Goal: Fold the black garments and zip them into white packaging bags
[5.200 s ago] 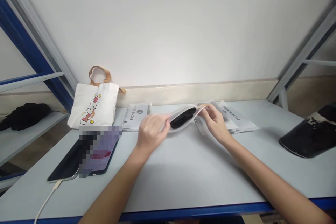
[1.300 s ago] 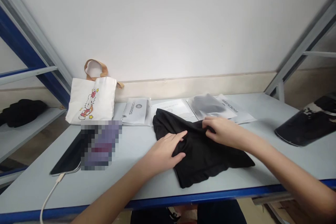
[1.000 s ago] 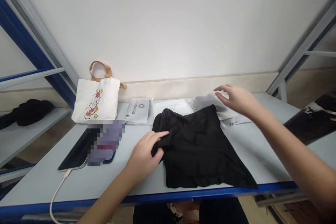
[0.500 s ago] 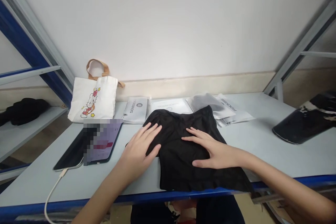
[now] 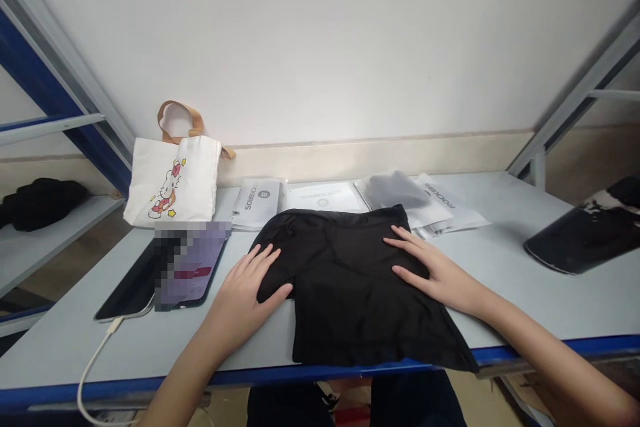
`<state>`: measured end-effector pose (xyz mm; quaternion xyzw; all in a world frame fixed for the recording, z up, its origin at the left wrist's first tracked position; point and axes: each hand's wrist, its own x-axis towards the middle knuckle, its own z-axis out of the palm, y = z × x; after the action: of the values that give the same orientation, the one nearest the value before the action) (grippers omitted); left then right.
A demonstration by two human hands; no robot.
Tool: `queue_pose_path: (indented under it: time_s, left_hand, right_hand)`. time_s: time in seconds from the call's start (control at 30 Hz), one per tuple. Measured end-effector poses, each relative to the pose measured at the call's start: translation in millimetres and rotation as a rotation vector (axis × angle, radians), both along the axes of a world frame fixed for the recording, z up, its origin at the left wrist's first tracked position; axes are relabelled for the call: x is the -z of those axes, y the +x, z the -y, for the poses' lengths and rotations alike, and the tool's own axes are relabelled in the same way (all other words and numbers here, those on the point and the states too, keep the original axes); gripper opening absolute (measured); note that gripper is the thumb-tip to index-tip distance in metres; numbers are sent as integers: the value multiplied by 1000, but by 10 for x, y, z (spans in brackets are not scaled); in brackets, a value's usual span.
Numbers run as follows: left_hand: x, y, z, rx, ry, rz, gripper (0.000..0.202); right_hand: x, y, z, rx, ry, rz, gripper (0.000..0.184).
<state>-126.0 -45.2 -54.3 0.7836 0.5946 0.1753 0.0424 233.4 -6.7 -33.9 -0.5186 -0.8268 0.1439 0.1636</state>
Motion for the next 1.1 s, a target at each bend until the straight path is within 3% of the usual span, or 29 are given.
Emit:
queue_pose_path:
  time_s: [0.3,0.37,0.47,0.57,0.7,0.8,0.9,1.0,1.07,1.1]
  left_hand:
    - [-19,14,-2,19,63,35,52]
    - [-87,33,26,-108,172,90,57]
    - [-196,36,87,-457,320,195,57]
    - [-226,14,140,-609,239,141,63]
    - [-138,-9,166,-529,200,-50,59]
    - [-79,-41,142,-472,202,-32,53]
    - [-129,-64,59,-454,189,199,53]
    - [-330,55,-35,-399,217,622,63]
    - [-503,246,-56,-254,160,845,72]
    - [-579,360,-52,-120,63,886,75]
  right_hand:
    - [70,47,-40,-20,27,-13,53]
    - [79,50,-44,-24,35,-12,53]
    - [66,43,-37,-24,46,-21,53]
    - [48,34,-24,-24,46,-31,51]
    - [31,26,-12,-26,45,-27,51]
    - [2,16,0,-18,33,-25,51]
    - [-32,5,16,-15,30,-29,51]
    - [-46,0,26,-18,33,-30,51]
    - [-36,3,24,-23,32,-33,51]
    - [-25,7,19,-26,36,-36,51]
